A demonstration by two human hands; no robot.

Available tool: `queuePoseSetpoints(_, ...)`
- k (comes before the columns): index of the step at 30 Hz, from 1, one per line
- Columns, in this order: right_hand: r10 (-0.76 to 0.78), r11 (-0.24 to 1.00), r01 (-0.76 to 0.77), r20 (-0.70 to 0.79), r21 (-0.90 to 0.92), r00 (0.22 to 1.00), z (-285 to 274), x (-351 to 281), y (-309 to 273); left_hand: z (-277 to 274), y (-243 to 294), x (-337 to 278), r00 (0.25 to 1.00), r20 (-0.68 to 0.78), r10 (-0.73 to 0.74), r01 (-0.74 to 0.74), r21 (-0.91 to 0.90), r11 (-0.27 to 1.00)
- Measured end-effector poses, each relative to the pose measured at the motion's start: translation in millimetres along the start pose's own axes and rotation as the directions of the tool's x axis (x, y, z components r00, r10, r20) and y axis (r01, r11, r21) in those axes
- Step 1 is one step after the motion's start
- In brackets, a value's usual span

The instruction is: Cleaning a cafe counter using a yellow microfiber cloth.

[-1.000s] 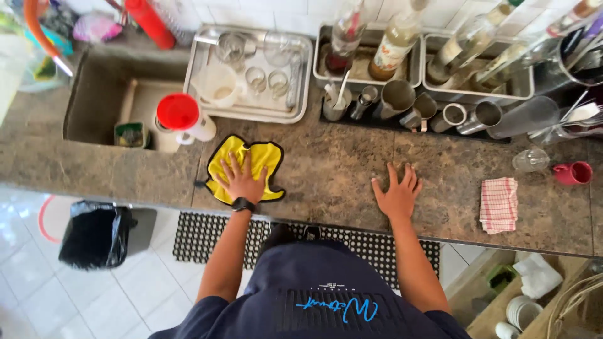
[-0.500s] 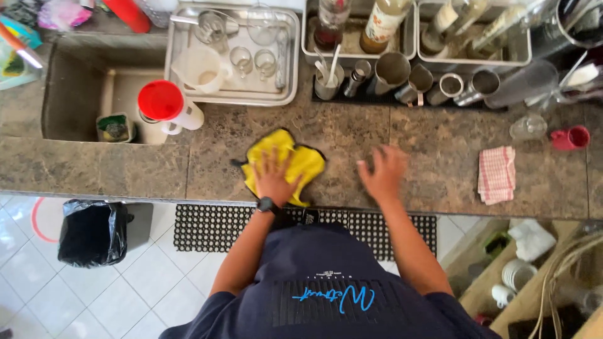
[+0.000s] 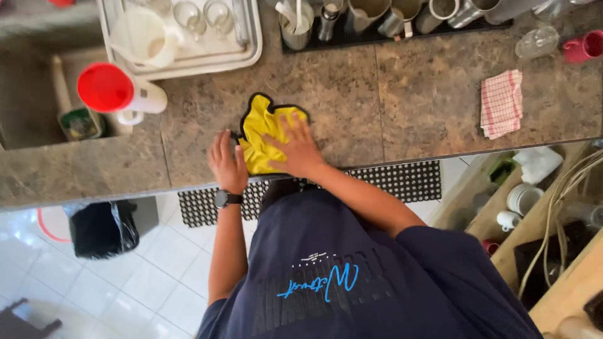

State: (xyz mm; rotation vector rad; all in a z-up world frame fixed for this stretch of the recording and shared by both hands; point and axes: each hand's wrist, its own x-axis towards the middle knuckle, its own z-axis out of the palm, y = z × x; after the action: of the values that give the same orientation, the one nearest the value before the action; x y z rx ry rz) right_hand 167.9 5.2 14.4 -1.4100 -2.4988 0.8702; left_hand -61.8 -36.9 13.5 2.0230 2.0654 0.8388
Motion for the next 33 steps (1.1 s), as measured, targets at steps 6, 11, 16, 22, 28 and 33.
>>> queuePoseSetpoints(6,0.125,0.963,-0.153,-0.134,-0.221,0.983,-21.1,-79.2,94.2,-16.6,-11.3,-11.9,0.983,0.147,-0.106,0.064,0.267,0.962)
queuePoseSetpoints(11,0.418,0.883,-0.454,-0.244,-0.117,0.875,-73.8,-139.6,173.3,-21.5,-0.5,-6.8,0.987,0.103,-0.126,0.092,0.286,0.954)
queuePoseSetpoints(16,0.740,0.653,-0.755,-0.261,0.056,0.620,-86.7,-128.5,172.8,-18.5,-2.7,-8.3,0.992,0.059,-0.108,0.088,0.273,0.958)
queuePoseSetpoints(22,0.794,0.583,-0.807,-0.275,0.093,0.542,-128.6,-47.0,71.0,-14.3,-7.2,-8.9,0.996,0.054,-0.069,0.048,0.315,0.948)
queuePoseSetpoints(28,0.076,0.978,-0.128,-0.290,-0.165,0.954,-51.2,-67.0,109.5,-17.1,-8.2,-9.6,0.995,0.073,-0.068,0.041,0.320,0.946)
queuePoseSetpoints(33,0.340,0.889,-0.398,-0.253,-0.229,0.906,-93.8,-110.9,154.6,-10.8,-12.9,-12.7,0.993,0.050,-0.108,0.085,0.336,0.938)
